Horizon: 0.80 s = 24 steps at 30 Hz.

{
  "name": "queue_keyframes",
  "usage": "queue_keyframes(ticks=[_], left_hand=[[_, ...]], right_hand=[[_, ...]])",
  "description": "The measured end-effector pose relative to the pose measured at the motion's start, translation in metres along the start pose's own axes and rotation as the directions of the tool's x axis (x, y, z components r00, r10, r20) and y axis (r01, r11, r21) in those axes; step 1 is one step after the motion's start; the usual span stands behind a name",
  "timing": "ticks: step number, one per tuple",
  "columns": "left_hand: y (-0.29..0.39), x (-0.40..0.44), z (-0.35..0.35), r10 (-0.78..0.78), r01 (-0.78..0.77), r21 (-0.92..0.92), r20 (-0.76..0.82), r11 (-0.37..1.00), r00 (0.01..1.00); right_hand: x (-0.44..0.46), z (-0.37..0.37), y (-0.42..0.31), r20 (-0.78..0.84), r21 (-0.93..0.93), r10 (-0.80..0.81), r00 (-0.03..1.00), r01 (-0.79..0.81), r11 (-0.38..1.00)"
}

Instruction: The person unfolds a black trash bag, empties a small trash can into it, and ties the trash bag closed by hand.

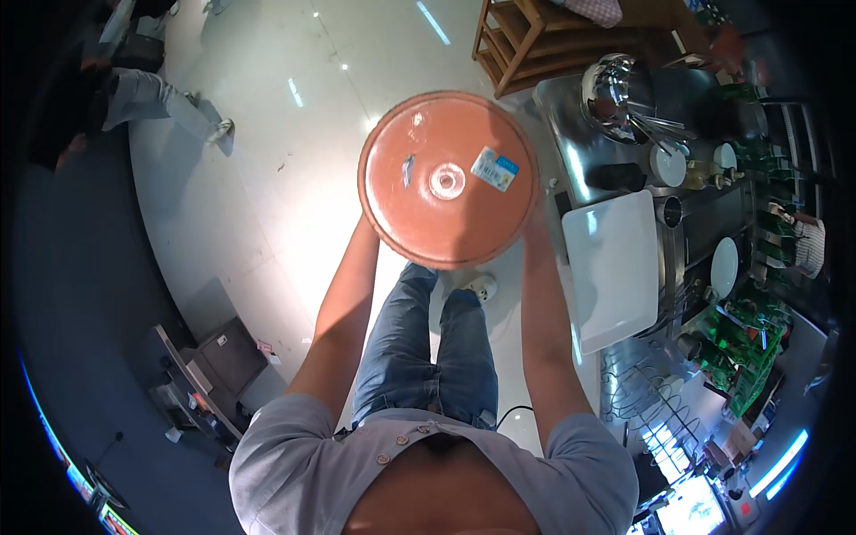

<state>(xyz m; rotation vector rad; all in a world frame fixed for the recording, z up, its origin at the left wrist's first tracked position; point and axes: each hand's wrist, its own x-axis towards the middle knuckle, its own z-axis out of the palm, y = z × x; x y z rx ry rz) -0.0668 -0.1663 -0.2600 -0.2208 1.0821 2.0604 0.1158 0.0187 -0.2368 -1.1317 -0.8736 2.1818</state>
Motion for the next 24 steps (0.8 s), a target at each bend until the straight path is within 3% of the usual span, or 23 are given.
queue_keyframes(ticks=[2, 6, 9, 10, 12, 14, 15, 16, 18, 21, 24], left_hand=[[0.002, -0.005, -0.003, -0.04, 0.04, 0.01, -0.004, 0.999, 0.999], [-0.004, -0.017, -0.018, -0.091, 0.098, 0.132, -0.059, 0.986, 0.994], [-0.01, -0.027, -0.023, -0.081, 0.11, 0.319, -0.104, 0.941, 0.991], [-0.012, -0.027, -0.024, -0.043, 0.085, 0.437, -0.105, 0.895, 0.994], [-0.015, -0.032, -0.021, 0.116, -0.065, 0.703, -0.025, 0.708, 0.993], [-0.011, -0.039, -0.01, 0.377, -0.35, 0.87, 0.213, 0.347, 0.902], [-0.006, -0.045, 0.001, 0.421, -0.36, 0.924, 0.279, 0.126, 0.863], [-0.006, -0.05, 0.004, 0.421, -0.362, 0.909, 0.252, 0.206, 0.871], [-0.008, -0.058, -0.002, 0.382, -0.345, 0.912, 0.245, 0.221, 0.891], [-0.006, -0.033, 0.008, 0.38, -0.393, 0.88, 0.279, 0.266, 0.882], [-0.006, -0.04, 0.006, 0.295, -0.346, 0.882, 0.254, 0.32, 0.921]], right_hand=[[-0.011, 0.005, -0.009, 0.016, -0.435, -0.109, 0.994, 0.105, 0.894], [-0.034, 0.008, -0.017, 0.001, -0.468, -0.187, 0.982, 0.166, 0.868], [-0.043, 0.007, -0.021, 0.005, -0.123, -0.229, 0.973, 0.228, 0.966], [-0.048, 0.006, -0.02, 0.044, -0.352, -0.328, 0.944, 0.322, 0.879], [-0.062, -0.002, -0.014, 0.097, -0.56, -0.4, 0.912, 0.382, 0.735], [-0.048, -0.009, -0.009, 0.072, -0.776, -0.417, 0.906, 0.314, 0.548], [-0.042, -0.015, -0.006, 0.067, -0.776, -0.42, 0.905, 0.312, 0.549], [-0.045, -0.026, 0.001, 0.053, -0.791, -0.359, 0.932, 0.258, 0.554], [-0.058, -0.043, 0.016, 0.027, -0.805, -0.291, 0.956, 0.194, 0.561], [-0.034, -0.07, 0.035, 0.095, -0.907, -0.384, 0.919, 0.239, 0.348], [-0.039, -0.116, 0.072, 0.18, -0.805, -0.34, 0.923, 0.337, 0.488]])
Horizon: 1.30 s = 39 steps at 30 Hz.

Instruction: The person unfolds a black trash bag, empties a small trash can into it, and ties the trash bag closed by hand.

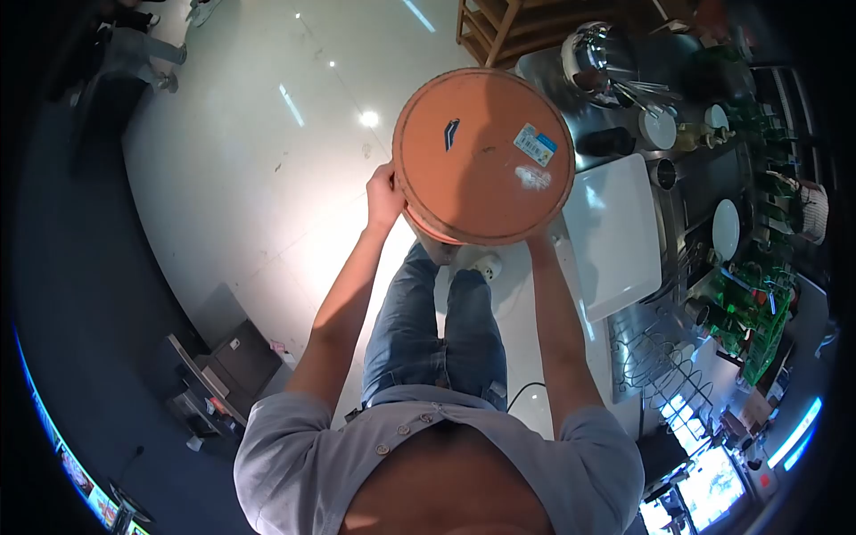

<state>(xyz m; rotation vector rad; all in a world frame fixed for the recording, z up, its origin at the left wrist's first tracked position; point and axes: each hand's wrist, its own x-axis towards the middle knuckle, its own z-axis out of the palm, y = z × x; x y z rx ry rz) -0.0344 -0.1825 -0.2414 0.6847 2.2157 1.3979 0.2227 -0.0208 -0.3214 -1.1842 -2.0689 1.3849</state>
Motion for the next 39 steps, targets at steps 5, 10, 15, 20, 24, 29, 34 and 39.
queue_keyframes(ticks=[5, 10, 15, 20, 24, 29, 34, 39], left_hand=[[0.015, -0.026, -0.003, 0.098, -0.097, 0.024, -0.079, 0.995, 0.992], [0.02, -0.018, 0.003, -0.089, 0.089, -0.083, 0.0, 0.993, 0.996], [-0.021, 0.001, 0.015, -0.566, 0.653, -0.537, 0.346, 0.534, 0.748], [-0.057, 0.004, 0.022, -0.472, 0.701, -0.709, 0.594, 0.075, 0.651], [-0.087, 0.001, 0.03, -0.505, 0.65, -0.757, 0.589, -0.071, 0.631], [-0.132, 0.007, 0.042, -0.696, 0.594, -0.762, 0.279, 0.259, 0.662], [-0.187, -0.007, 0.058, -0.152, 0.165, -0.08, 0.147, 0.983, 0.977], [-0.189, 0.002, 0.063, -0.353, 0.353, 0.018, 0.134, 0.935, 0.926]], right_hand=[[0.004, -0.013, -0.027, -0.02, 0.392, 0.052, 0.998, -0.04, 0.919], [-0.002, -0.02, -0.061, -0.078, -0.151, -0.097, 0.992, 0.085, 0.985], [0.018, -0.012, -0.052, -0.017, -0.264, 0.063, 0.998, -0.066, 0.962], [0.027, 0.002, -0.017, 0.065, -0.284, 0.225, 0.972, -0.199, 0.938], [0.026, 0.011, 0.013, 0.097, -0.32, 0.263, 0.96, -0.22, 0.922], [0.03, 0.035, 0.054, -0.009, -0.097, -0.006, 1.0, 0.006, 0.995], [0.04, 0.064, 0.08, 0.263, 0.281, 0.362, 0.894, -0.43, 0.858], [0.054, 0.087, 0.112, 0.343, 0.051, 0.55, 0.762, -0.599, 0.799]])
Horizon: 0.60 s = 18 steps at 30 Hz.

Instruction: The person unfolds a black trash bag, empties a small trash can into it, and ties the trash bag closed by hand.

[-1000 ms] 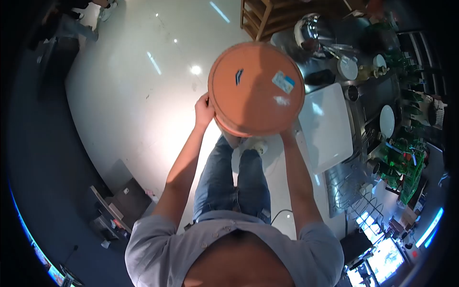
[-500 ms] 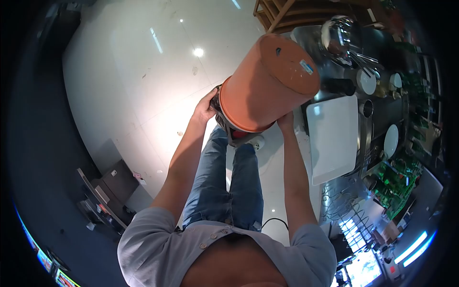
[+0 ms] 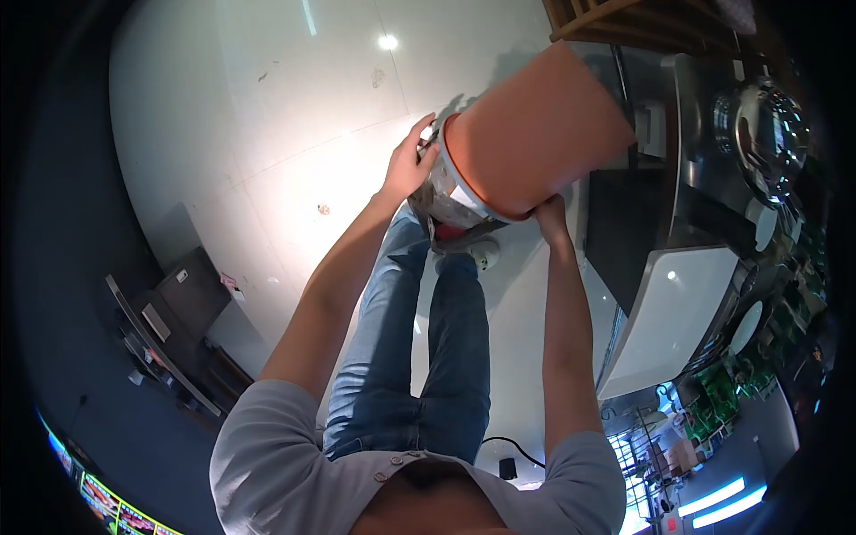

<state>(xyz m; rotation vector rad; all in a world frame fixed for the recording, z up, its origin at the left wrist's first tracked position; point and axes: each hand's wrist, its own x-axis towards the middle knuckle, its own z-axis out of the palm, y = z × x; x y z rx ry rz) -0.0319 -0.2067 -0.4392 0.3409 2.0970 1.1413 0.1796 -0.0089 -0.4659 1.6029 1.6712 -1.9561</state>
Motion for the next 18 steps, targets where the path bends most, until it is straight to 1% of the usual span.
queue_keyframes(ticks=[2, 3, 4, 6, 7, 8, 10, 11, 12, 13, 14, 15, 16, 17, 18], left_hand=[[-0.01, 0.011, 0.007, 0.233, -0.231, 0.08, -0.008, 0.97, 0.973], [0.001, 0.011, 0.007, 0.233, -0.232, 0.032, -0.031, 0.972, 0.972], [-0.005, 0.013, 0.011, 0.222, -0.221, 0.03, -0.028, 0.975, 0.975], [-0.005, 0.023, 0.013, 0.343, -0.333, 0.142, -0.053, 0.932, 0.938], [-0.001, 0.022, 0.014, 0.316, -0.308, 0.115, -0.061, 0.944, 0.947], [0.003, 0.02, 0.016, 0.322, -0.312, 0.118, -0.072, 0.943, 0.944], [0.016, 0.013, 0.018, 0.077, -0.08, -0.07, -0.042, 0.994, 0.996], [0.013, 0.014, 0.022, 0.013, -0.03, -0.163, -0.103, 0.986, 0.995], [0.014, 0.015, 0.019, 0.017, -0.035, -0.163, -0.107, 0.986, 0.994], [0.013, 0.017, 0.013, -0.025, 0.017, -0.093, -0.075, 0.996, 0.997], [0.011, 0.018, 0.008, -0.07, 0.069, -0.021, -0.048, 0.997, 0.996], [0.01, 0.02, 0.001, -0.07, 0.069, -0.023, -0.054, 0.997, 0.996], [0.007, 0.023, -0.007, -0.059, 0.059, 0.004, 0.024, 0.998, 0.998], [0.005, 0.026, -0.014, -0.051, 0.048, 0.032, 0.104, 0.998, 0.993], [0.005, 0.026, -0.02, -0.047, 0.037, 0.059, 0.184, 0.998, 0.982]], right_hand=[[0.01, 0.0, 0.012, -0.04, -0.017, -0.012, 0.999, 0.011, 1.0], [0.012, -0.007, 0.009, 0.006, -0.195, 0.01, 1.0, -0.009, 0.981], [0.008, -0.009, 0.011, 0.008, -0.198, 0.021, 1.0, -0.019, 0.98], [0.005, -0.013, 0.006, -0.017, -0.122, 0.024, 1.0, -0.026, 0.992], [0.001, -0.015, 0.004, -0.012, -0.127, 0.016, 1.0, -0.017, 0.992], [-0.004, -0.017, 0.003, -0.033, -0.102, 0.006, 0.999, -0.009, 0.995], [-0.014, -0.021, -0.001, -0.051, -0.077, -0.009, 0.999, 0.005, 0.997], [-0.019, -0.023, -0.001, -0.091, -0.108, -0.115, 0.989, 0.105, 0.989], [-0.021, -0.025, -0.003, -0.127, -0.143, -0.222, 0.967, 0.203, 0.969], [-0.018, -0.032, 0.001, -0.076, -0.09, -0.106, 0.991, 0.099, 0.991], [-0.019, -0.037, 0.003, -0.074, -0.092, -0.109, 0.991, 0.103, 0.99], [-0.026, -0.039, -0.001, -0.093, -0.142, -0.128, 0.987, 0.114, 0.983], [-0.031, -0.04, -0.005, -0.111, -0.192, -0.148, 0.983, 0.125, 0.973], [-0.032, -0.042, -0.003, -0.106, -0.194, -0.15, 0.983, 0.128, 0.973], [-0.032, -0.045, -0.001, -0.092, -0.235, -0.178, 0.98, 0.153, 0.96]])
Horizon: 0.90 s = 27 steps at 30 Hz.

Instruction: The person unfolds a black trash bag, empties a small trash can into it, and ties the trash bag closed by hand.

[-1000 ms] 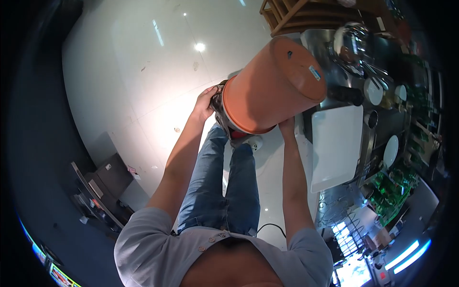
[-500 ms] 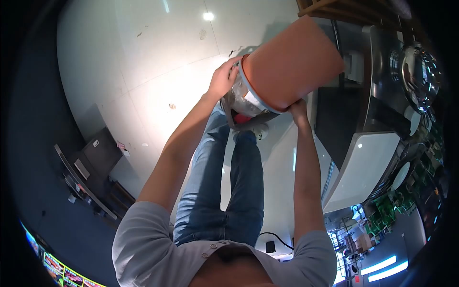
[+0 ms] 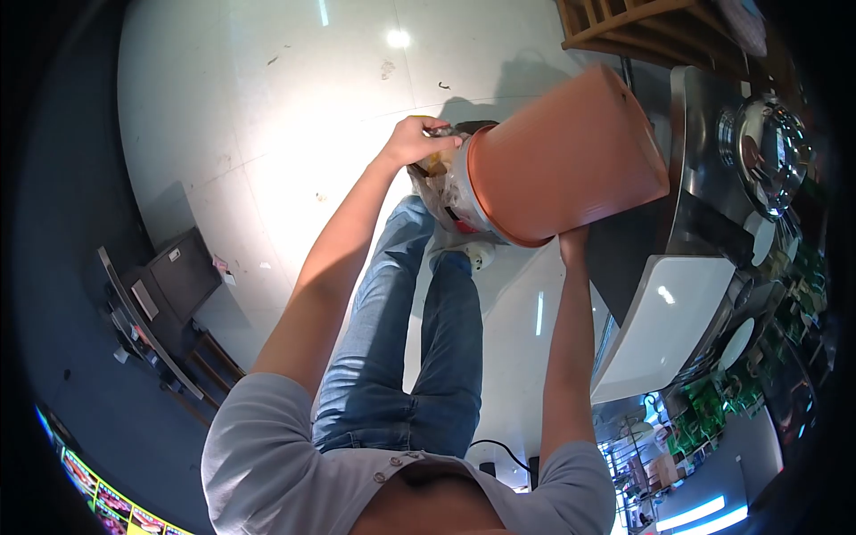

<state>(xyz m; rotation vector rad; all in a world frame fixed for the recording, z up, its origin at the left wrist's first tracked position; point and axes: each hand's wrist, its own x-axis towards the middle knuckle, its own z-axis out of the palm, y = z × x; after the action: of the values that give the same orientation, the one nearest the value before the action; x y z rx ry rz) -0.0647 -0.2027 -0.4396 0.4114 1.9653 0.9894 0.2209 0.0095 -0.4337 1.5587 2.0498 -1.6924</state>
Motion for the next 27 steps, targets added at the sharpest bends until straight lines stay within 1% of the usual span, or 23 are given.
queue_keyframes(ticks=[1, 2, 4, 5, 6, 7, 8, 9, 10, 11, 12, 13, 14, 16, 17, 19, 20, 21, 22, 23, 24, 26, 27], left_hand=[[0.0, -0.001, -0.004, 0.045, -0.047, 0.122, 0.022, 0.991, 0.999], [0.001, -0.002, -0.005, 0.041, -0.043, 0.119, 0.021, 0.992, 0.999], [0.003, 0.001, -0.005, -0.005, 0.018, 0.239, -0.055, 0.971, 0.999], [-0.014, 0.008, 0.004, 0.05, -0.016, 0.136, -0.255, 0.991, 0.966], [-0.008, 0.008, 0.005, 0.048, -0.014, 0.132, -0.256, 0.991, 0.966], [0.003, 0.008, 0.005, -0.006, -0.015, -0.069, -0.286, 0.998, 0.958], [0.012, 0.008, 0.007, -0.062, -0.022, -0.267, -0.304, 0.963, 0.951], [0.014, 0.009, 0.011, -0.05, -0.042, -0.257, -0.343, 0.966, 0.938], [0.015, 0.012, 0.014, -0.051, -0.041, -0.258, -0.34, 0.965, 0.939], [0.014, 0.011, 0.018, -0.065, -0.051, -0.301, -0.363, 0.952, 0.93], [0.016, 0.012, 0.02, -0.073, -0.073, -0.344, -0.391, 0.936, 0.917], [0.035, 0.001, 0.016, -0.034, -0.076, -0.307, -0.34, 0.948, 0.94], [0.03, 0.004, 0.021, -0.034, -0.064, -0.281, -0.331, 0.957, 0.943], [0.031, -0.002, 0.02, -0.046, -0.055, -0.318, -0.301, 0.946, 0.952], [0.029, -0.001, 0.019, -0.039, -0.062, -0.314, -0.303, 0.947, 0.952], [0.015, 0.005, 0.021, -0.03, -0.101, -0.312, -0.388, 0.945, 0.921], [0.005, 0.005, 0.025, -0.027, -0.1, -0.31, -0.379, 0.945, 0.925], [0.006, 0.008, 0.024, -0.222, 0.094, -0.422, -0.267, 0.902, 0.938], [0.007, 0.011, 0.021, -0.397, 0.283, -0.502, -0.135, 0.817, 0.908], [0.006, 0.012, 0.016, -0.43, 0.448, -0.486, 0.157, 0.75, 0.889], [0.002, 0.014, 0.015, -0.422, 0.444, -0.479, 0.16, 0.757, 0.892], [-0.005, 0.015, 0.019, -0.371, 0.393, -0.447, 0.141, 0.803, 0.918], [-0.008, 0.015, 0.021, -0.34, 0.358, -0.409, 0.118, 0.839, 0.933]], right_hand=[[0.0, -0.001, 0.003, 0.007, -0.04, -0.03, 1.0, 0.03, 0.999], [0.0, -0.002, 0.006, 0.011, -0.043, -0.027, 1.0, 0.028, 0.999], [-0.001, -0.001, 0.009, 0.0, 0.022, -0.062, 0.998, 0.062, 0.998], [-0.004, 0.0, 0.011, 0.002, 0.019, -0.06, 0.998, 0.06, 0.998], [-0.007, 0.001, 0.015, 0.016, 0.11, -0.096, 0.995, 0.093, 0.99], [-0.009, 0.0, 0.013, 0.026, 0.198, -0.133, 0.991, 0.126, 0.972], [-0.007, -0.003, 0.01, 0.025, 0.192, -0.135, 0.99, 0.128, 0.973], [-0.008, -0.004, -0.002, 0.139, 0.682, 0.102, 0.985, -0.17, 0.711], [-0.011, -0.003, 0.005, 0.25, 0.834, 0.175, 0.952, -0.304, 0.46], [-0.014, -0.001, 0.009, 0.357, 0.902, 0.245, 0.902, -0.4, 0.16], [-0.006, 0.005, 0.041, 0.079, 0.694, 0.095, 0.992, -0.123, 0.71], [0.011, 0.01, 0.038, -0.011, 0.474, -0.067, 0.998, 0.064, 0.878], [0.027, 0.015, 0.034, -0.101, 0.2, -0.226, 0.969, 0.243, 0.949], [0.019, 0.023, -0.006, -0.097, 0.212, -0.18, 0.979, 0.197, 0.957], [0.018, 0.022, -0.019, -0.122, -0.156, -0.316, 0.941, 0.297, 0.942], [0.03, 0.027, -0.032, -0.152, -0.151, -0.379, 0.913, 0.358, 0.921], [0.03, 0.027, -0.033, -0.162, -0.152, -0.401, 0.902, 0.379, 0.913], [0.031, 0.027, -0.032, -0.171, -0.154, -0.423, 0.89, 0.4, 0.904], [0.034, 0.026, -0.03, -0.138, -0.275, -0.321, 0.937, 0.276, 0.921], [0.036, 0.024, -0.028, -0.118, -0.393, -0.209, 0.971, 0.148, 0.908], [0.035, 0.024, -0.033, -0.13, -0.388, -0.21, 0.969, 0.145, 0.91], [0.028, 0.024, -0.04, -0.11, -0.255, -0.182, 0.977, 0.149, 0.955], [0.025, 0.023, -0.041, -0.125, -0.25, -0.176, 0.977, 0.14, 0.958]])
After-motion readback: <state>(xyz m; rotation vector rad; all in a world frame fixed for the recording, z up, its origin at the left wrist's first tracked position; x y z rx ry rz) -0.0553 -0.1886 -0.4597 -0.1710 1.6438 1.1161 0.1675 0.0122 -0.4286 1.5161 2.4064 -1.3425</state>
